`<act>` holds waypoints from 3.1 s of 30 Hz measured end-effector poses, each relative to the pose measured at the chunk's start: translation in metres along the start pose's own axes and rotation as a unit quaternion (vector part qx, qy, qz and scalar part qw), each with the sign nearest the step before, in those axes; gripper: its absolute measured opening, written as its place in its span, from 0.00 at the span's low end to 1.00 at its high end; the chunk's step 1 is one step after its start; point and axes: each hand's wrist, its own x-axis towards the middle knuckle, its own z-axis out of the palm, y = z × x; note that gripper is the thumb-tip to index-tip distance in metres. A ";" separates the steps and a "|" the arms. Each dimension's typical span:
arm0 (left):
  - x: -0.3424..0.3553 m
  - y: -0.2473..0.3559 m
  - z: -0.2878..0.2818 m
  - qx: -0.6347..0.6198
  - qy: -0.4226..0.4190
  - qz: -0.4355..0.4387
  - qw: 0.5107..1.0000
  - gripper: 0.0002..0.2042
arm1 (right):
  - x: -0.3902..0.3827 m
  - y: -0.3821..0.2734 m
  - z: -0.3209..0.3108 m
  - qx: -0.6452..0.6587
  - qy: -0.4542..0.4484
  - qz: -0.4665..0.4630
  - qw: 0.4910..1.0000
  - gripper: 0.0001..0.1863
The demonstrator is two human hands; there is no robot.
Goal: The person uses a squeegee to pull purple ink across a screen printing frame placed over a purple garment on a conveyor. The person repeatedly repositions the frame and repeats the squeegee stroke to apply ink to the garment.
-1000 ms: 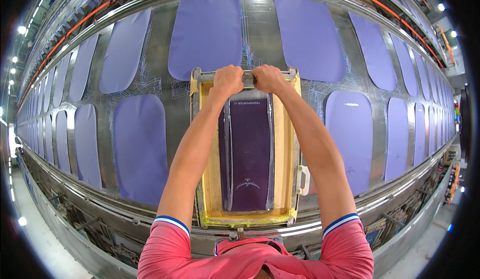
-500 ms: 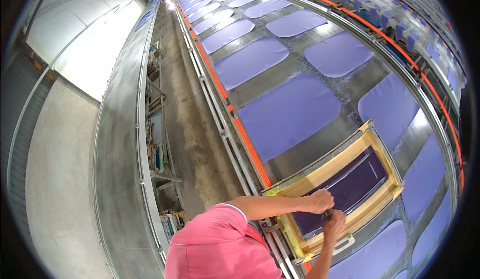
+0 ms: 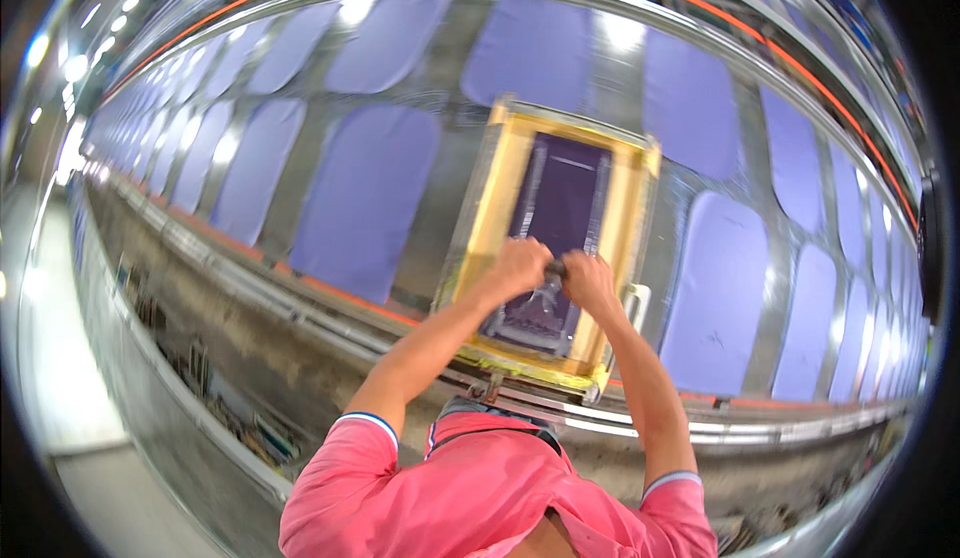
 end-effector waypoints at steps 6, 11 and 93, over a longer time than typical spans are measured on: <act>0.167 -0.047 -0.046 0.023 0.009 0.005 1.000 0.07 | 0.151 0.069 -0.050 -0.020 0.044 0.029 0.998 0.04; 0.267 -0.074 -0.067 0.061 0.038 0.015 0.997 0.08 | 0.245 0.116 -0.075 -0.072 0.001 0.078 0.994 0.07; -0.290 -0.317 -0.023 -0.067 0.119 -0.015 0.991 0.03 | 0.138 -0.142 0.197 0.125 0.245 0.378 0.884 0.23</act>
